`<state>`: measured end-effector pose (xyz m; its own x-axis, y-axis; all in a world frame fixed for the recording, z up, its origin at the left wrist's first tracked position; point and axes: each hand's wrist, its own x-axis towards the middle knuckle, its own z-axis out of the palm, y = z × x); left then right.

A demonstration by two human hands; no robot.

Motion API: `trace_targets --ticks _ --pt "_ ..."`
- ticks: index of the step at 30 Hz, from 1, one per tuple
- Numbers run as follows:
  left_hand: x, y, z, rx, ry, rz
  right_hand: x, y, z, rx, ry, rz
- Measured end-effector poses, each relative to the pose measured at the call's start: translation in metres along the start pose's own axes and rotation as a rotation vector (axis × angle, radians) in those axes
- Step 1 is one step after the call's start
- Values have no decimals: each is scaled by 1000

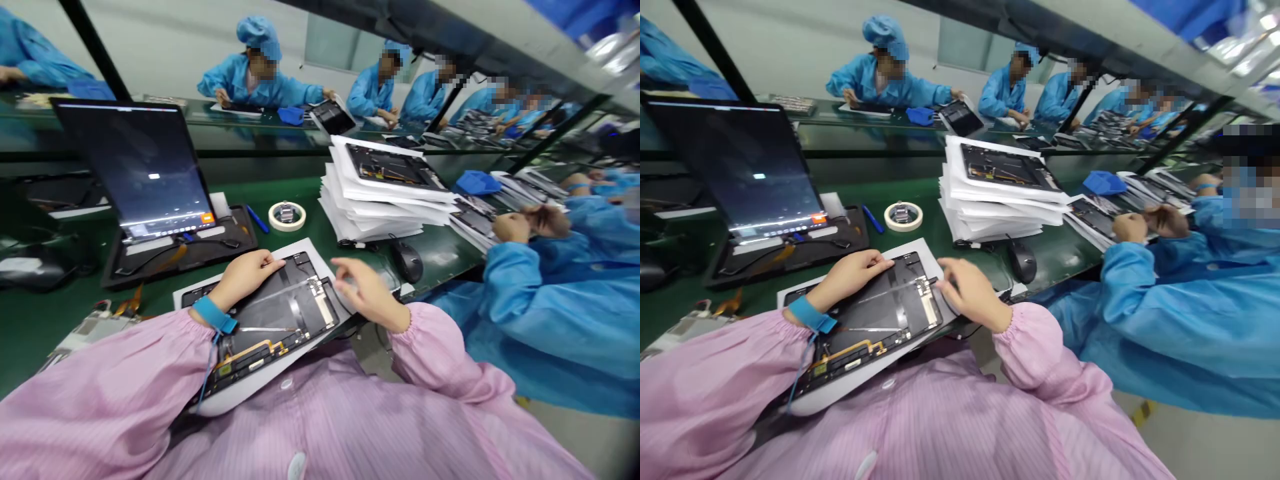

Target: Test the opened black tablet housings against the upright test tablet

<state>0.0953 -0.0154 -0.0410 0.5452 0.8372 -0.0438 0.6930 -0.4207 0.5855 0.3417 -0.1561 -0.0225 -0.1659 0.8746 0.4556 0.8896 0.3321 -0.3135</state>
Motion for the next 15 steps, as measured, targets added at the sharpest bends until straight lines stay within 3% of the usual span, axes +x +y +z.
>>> trace_targets --ticks 3,4,7,11,15 --pt "0 -1 1 -13 -13 -9 -15 51 -27 -138 584 317" --pt "0 -1 1 -13 -19 -10 -21 70 -34 -214 680 423" --pt "3 -3 4 -12 -22 -8 -38 115 -38 -299 583 502" --pt "1 0 3 11 25 -24 -46 131 -29 -320 421 427" --pt "1 5 2 2 69 19 -48 148 -26 -368 567 409"
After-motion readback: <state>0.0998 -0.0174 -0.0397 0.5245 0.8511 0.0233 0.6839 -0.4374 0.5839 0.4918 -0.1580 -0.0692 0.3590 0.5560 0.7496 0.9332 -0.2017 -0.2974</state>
